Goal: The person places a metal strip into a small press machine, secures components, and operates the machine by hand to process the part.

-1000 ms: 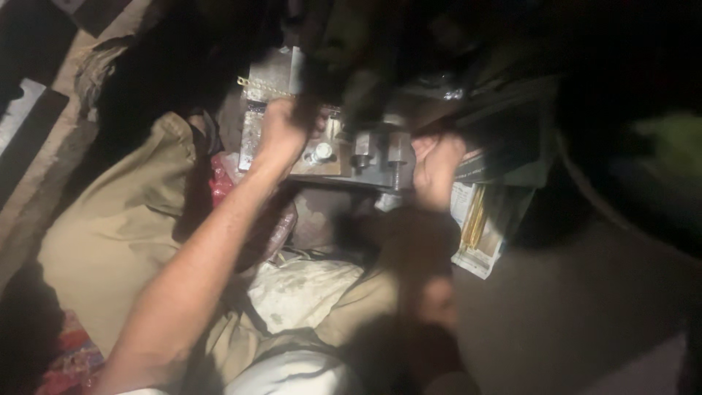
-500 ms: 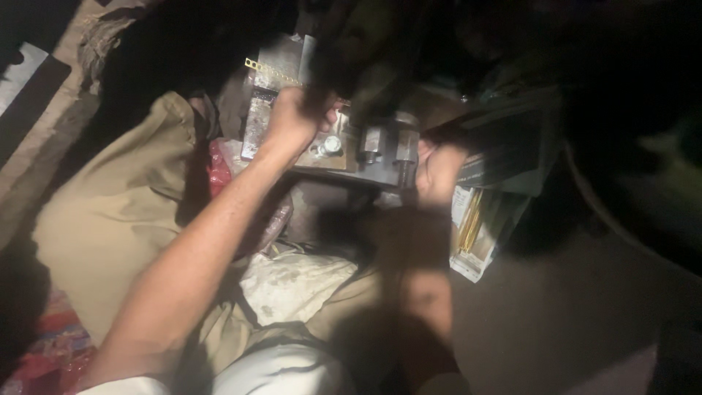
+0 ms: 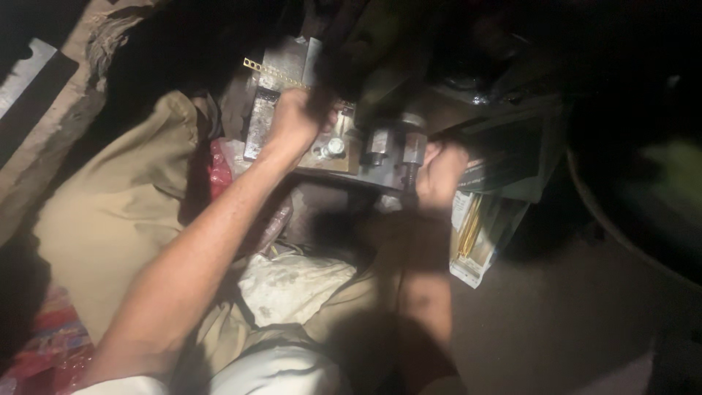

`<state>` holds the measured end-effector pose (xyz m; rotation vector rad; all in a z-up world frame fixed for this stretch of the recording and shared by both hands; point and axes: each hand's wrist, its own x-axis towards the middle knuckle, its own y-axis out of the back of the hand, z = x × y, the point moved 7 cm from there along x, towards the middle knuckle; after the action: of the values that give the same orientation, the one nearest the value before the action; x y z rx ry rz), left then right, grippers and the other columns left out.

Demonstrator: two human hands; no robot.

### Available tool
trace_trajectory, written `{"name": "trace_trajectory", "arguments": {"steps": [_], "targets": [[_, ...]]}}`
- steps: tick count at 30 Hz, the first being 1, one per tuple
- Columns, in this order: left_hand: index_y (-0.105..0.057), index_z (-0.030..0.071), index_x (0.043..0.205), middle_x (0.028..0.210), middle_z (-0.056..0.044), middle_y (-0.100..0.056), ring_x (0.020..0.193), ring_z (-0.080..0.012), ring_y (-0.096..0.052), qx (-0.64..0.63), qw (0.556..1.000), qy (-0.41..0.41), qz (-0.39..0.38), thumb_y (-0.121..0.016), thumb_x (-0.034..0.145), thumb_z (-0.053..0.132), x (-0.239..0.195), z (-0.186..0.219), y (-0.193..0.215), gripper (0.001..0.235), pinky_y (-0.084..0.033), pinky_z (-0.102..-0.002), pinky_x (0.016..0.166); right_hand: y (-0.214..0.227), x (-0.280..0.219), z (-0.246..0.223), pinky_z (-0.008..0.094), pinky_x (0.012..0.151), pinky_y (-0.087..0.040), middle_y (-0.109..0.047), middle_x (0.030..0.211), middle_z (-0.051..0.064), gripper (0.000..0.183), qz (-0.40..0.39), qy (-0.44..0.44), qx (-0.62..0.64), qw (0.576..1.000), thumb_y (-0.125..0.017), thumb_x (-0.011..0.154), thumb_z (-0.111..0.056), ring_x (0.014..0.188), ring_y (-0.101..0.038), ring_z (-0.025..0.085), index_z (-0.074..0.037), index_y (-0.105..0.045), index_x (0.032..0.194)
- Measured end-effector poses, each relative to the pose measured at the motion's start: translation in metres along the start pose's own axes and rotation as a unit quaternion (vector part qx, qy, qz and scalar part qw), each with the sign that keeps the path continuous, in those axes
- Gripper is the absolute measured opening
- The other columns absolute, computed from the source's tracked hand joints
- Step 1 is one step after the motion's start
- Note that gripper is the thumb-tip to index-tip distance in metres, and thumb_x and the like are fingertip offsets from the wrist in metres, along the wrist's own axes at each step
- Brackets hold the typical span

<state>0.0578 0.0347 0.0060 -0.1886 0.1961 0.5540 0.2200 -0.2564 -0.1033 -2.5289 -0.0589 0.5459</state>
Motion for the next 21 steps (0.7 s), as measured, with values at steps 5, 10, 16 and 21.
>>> {"name": "trace_trajectory", "arguments": {"steps": [5,10,16,21], "targets": [[-0.070,0.000,0.075,0.062,-0.005,-0.065,0.048,-0.0110,-0.057,-0.024,1.000,0.011,-0.014,-0.058,0.104,0.023,0.001,-0.005,-0.001,0.039,-0.045,-0.028,0.044,0.002,0.005,0.002,0.036,0.055,-0.056,-0.058,0.069,0.011,0.021,-0.003,-0.014,-0.001,1.000,-0.044,0.100,-0.008,0.058,-0.060,0.021,-0.004,-0.053,0.082],[-0.071,0.001,0.076,0.063,-0.005,-0.067,0.047,-0.0109,-0.058,-0.006,1.000,0.018,-0.022,-0.057,0.103,0.025,0.002,-0.009,-0.001,0.039,-0.045,-0.028,0.043,0.003,0.006,-0.005,0.035,0.053,-0.056,-0.058,0.067,0.011,0.023,-0.002,-0.009,0.001,1.000,-0.044,0.100,-0.009,0.056,-0.060,0.021,-0.004,-0.053,0.080],[-0.069,0.001,0.076,0.064,-0.005,-0.067,0.051,-0.0103,-0.060,-0.018,1.000,0.011,-0.019,-0.057,0.106,0.029,0.006,-0.014,-0.001,0.042,-0.048,-0.028,0.046,0.005,0.006,-0.011,0.035,0.052,-0.056,-0.057,0.065,0.011,0.025,-0.012,-0.004,0.009,1.000,-0.043,0.099,-0.010,0.054,-0.060,0.020,-0.004,-0.053,0.077],[-0.072,0.002,0.078,0.066,-0.006,-0.069,0.055,-0.0104,-0.064,0.013,0.998,-0.066,0.012,-0.058,0.102,0.026,0.003,-0.007,0.007,0.037,-0.052,-0.029,0.052,0.018,0.021,-0.008,0.031,0.047,-0.051,-0.054,0.064,0.007,0.024,-0.043,-0.021,0.034,0.998,-0.047,0.100,-0.007,0.052,-0.055,0.016,-0.007,-0.051,0.076]]}}
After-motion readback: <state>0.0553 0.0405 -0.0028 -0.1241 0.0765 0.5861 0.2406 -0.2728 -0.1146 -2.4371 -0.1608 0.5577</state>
